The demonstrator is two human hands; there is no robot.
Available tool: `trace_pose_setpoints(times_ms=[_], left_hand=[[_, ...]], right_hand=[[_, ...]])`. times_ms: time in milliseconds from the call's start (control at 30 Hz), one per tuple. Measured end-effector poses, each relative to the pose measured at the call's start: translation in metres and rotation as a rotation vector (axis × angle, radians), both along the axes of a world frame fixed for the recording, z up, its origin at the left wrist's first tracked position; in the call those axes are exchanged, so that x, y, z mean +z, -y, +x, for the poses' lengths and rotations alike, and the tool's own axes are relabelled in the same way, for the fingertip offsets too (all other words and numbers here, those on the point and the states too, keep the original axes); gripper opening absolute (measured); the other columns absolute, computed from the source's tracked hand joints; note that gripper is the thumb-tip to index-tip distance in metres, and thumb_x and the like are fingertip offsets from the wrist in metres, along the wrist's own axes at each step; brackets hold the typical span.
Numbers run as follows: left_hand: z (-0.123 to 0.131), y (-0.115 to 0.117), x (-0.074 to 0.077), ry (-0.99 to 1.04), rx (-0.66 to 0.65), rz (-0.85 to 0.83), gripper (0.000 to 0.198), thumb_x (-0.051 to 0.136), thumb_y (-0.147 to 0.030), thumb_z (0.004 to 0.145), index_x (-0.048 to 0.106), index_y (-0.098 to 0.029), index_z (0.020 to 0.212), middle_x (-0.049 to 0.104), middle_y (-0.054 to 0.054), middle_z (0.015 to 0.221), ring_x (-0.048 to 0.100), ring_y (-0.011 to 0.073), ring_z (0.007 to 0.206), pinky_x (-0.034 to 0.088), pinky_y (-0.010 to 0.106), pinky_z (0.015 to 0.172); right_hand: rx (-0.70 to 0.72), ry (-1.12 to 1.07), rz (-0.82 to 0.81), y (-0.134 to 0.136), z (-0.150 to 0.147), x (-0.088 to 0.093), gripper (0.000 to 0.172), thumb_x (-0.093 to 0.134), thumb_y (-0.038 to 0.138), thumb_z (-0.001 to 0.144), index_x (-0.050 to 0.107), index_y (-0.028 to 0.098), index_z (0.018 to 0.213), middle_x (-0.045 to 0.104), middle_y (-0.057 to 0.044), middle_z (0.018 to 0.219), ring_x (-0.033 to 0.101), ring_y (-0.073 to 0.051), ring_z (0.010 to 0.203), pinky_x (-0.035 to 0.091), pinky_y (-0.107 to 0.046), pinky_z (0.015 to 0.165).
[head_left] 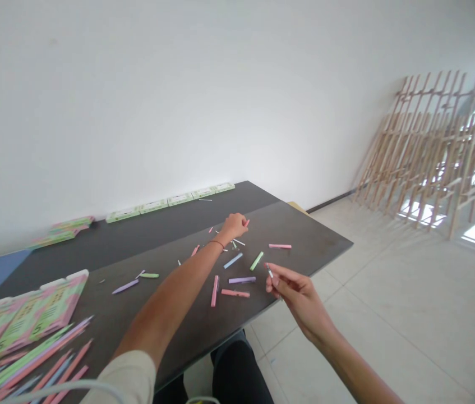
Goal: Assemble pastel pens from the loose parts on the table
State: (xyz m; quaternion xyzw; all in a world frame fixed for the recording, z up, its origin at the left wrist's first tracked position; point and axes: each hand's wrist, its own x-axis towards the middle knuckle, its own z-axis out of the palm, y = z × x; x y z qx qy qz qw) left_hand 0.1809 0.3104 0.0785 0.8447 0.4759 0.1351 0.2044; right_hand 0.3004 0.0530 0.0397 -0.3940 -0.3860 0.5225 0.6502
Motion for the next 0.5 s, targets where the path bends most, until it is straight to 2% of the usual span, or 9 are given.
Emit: trace_pose_setpoints(times_ms=[100,167,233,300,367,400,500], left_hand=[[-0.032,0.034,0.027,0.18,-0.084,-0.01,0.015,0.075,-0.023,0.091,0.07,-0.012,0.1,0.077,0.01,0.103,0.076,0.02,0.092,0.062,0.032,0.081],[-0.063,0.067,0.043,0.276,-0.12,-0.012,0.012,0.076,-0.021,0.089,0.068,-0.013,0.094,0.079,0.011,0.107,0.078,0.02,0.095,0.061,0.029,0.081],[-0.096,0.106,0.057,0.35,-0.146,-0.012,0.013,0.075,-0.025,0.089,0.068,-0.014,0.094,0.08,0.01,0.104,0.078,0.0216,0.098,0.062,0.03,0.083],[-0.126,0.148,0.066,0.425,-0.246,0.035,0.019,0.071,-0.027,0.093,0.069,-0.016,0.109,0.079,0.009,0.105,0.078,0.0227,0.099,0.062,0.032,0.085],[-0.151,0.187,0.07,0.303,-0.296,0.198,0.028,0.056,-0.026,0.103,0.067,-0.02,0.128,0.076,0.009,0.113,0.076,0.0207,0.101,0.06,0.034,0.089],[-0.16,0.204,0.071,0.211,-0.298,0.289,0.03,0.05,-0.023,0.105,0.066,-0.02,0.13,0.074,0.01,0.116,0.074,0.0208,0.103,0.059,0.035,0.09],[-0.18,0.247,0.073,-0.02,-0.259,0.43,0.026,0.045,-0.018,0.106,0.07,-0.02,0.115,0.073,0.009,0.115,0.07,0.0222,0.103,0.055,0.037,0.093]], right_hand=[[-0.04,0.132,0.064,-0.002,0.003,0.013,0.034,0.083,0.04,0.082,0.083,0.023,0.112,0.073,-0.005,0.081,0.06,-0.014,0.07,0.044,-0.027,0.062],[-0.072,0.235,0.134,-0.001,0.003,0.027,0.03,0.081,0.038,0.085,0.084,0.025,0.111,0.074,-0.004,0.083,0.062,-0.015,0.072,0.048,-0.029,0.067],[-0.099,0.317,0.198,0.002,0.001,0.04,0.026,0.078,0.036,0.088,0.084,0.026,0.111,0.075,-0.004,0.084,0.064,-0.016,0.075,0.052,-0.03,0.072],[-0.109,0.374,0.238,0.007,-0.004,0.052,0.025,0.076,0.034,0.09,0.083,0.028,0.113,0.076,-0.004,0.086,0.065,-0.016,0.076,0.054,-0.031,0.073],[-0.102,0.412,0.267,0.014,-0.012,0.061,0.025,0.074,0.032,0.092,0.082,0.029,0.115,0.076,-0.004,0.088,0.067,-0.016,0.077,0.055,-0.031,0.073],[-0.093,0.431,0.279,0.017,-0.016,0.064,0.025,0.073,0.032,0.092,0.082,0.029,0.116,0.077,-0.004,0.088,0.068,-0.016,0.077,0.057,-0.031,0.073],[-0.064,0.471,0.305,0.029,-0.03,0.073,0.023,0.072,0.031,0.093,0.082,0.028,0.114,0.078,-0.004,0.092,0.071,-0.018,0.081,0.061,-0.033,0.075]])
